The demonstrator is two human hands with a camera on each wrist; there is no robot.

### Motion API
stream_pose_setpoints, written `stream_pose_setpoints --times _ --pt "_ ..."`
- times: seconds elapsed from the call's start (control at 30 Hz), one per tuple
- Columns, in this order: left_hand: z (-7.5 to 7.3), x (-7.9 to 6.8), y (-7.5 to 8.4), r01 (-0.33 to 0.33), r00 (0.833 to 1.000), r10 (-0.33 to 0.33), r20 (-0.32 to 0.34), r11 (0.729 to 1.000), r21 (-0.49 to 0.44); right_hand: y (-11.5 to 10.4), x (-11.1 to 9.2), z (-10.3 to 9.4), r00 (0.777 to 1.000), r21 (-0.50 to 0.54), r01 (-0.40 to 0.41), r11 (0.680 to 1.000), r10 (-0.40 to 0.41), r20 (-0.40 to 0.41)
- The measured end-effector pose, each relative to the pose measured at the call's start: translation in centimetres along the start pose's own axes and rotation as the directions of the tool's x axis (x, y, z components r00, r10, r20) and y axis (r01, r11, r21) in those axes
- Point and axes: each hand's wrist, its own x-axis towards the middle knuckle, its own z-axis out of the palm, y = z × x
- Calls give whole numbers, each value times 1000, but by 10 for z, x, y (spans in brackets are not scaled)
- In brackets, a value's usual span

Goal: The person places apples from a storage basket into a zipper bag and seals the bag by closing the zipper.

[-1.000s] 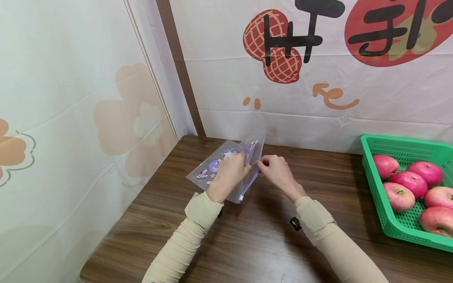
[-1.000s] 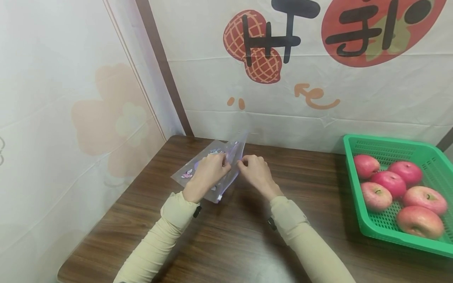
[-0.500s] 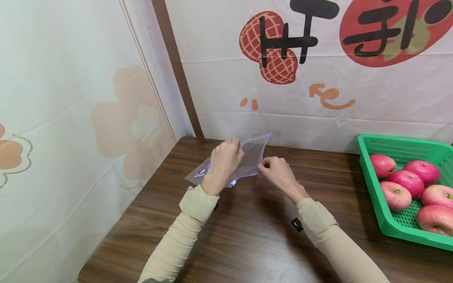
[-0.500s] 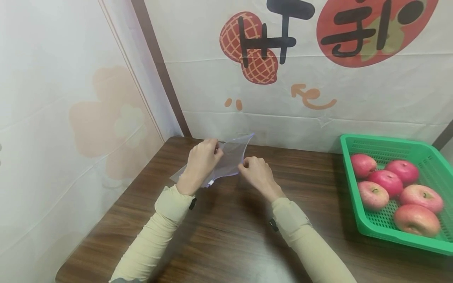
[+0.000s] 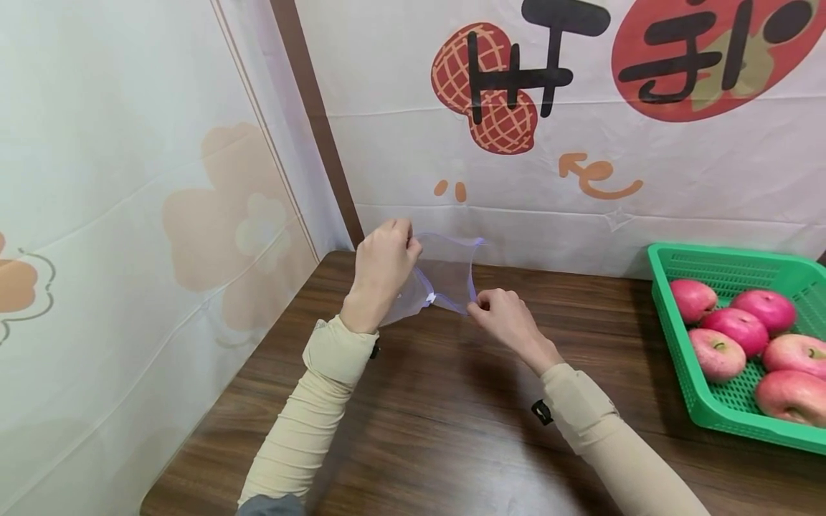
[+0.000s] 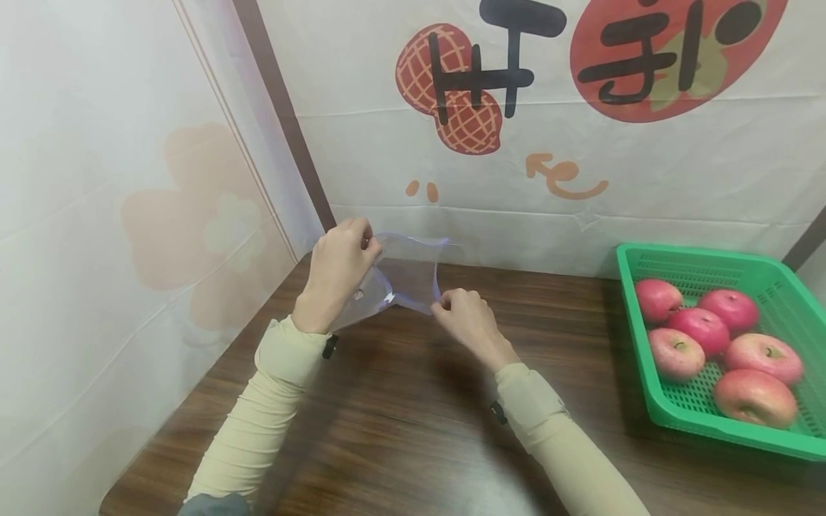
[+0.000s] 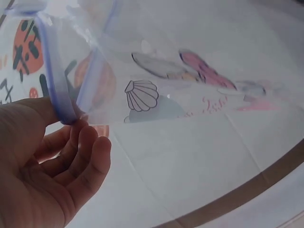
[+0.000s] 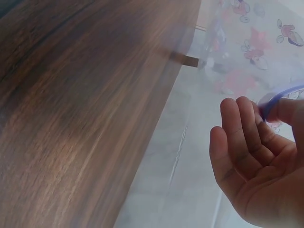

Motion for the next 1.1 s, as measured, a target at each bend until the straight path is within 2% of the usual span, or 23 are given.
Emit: stream_pose_setpoints --times 0.23,0.4,0.5,0.67,0.93,1.1 --pt "-7 2 -5 2 999 -1 32 999 -50 6 -2 -3 1000 32 -11 999 11 -2" --pt "-14 7 -12 50 999 -51 -1 996 -71 11 -3 -7 1000 115 -23 993 24 -12" --pt "-17 8 -11 49 999 -49 3 996 -79 12 -3 -11 999 142 -20 990 23 -24" --pt "-14 5 -4 29 998 -24 53 996 -87 13 -4 -12 1000 117 1 993 1 -22" --pt "1 -3 10 30 991 -20 130 997 -75 17 -7 -12 1000 112 4 994 -2 -20" --pt "7 -5 10 113 973 -79 217 982 -149 18 -8 -15 999 98 12 995 -9 -34"
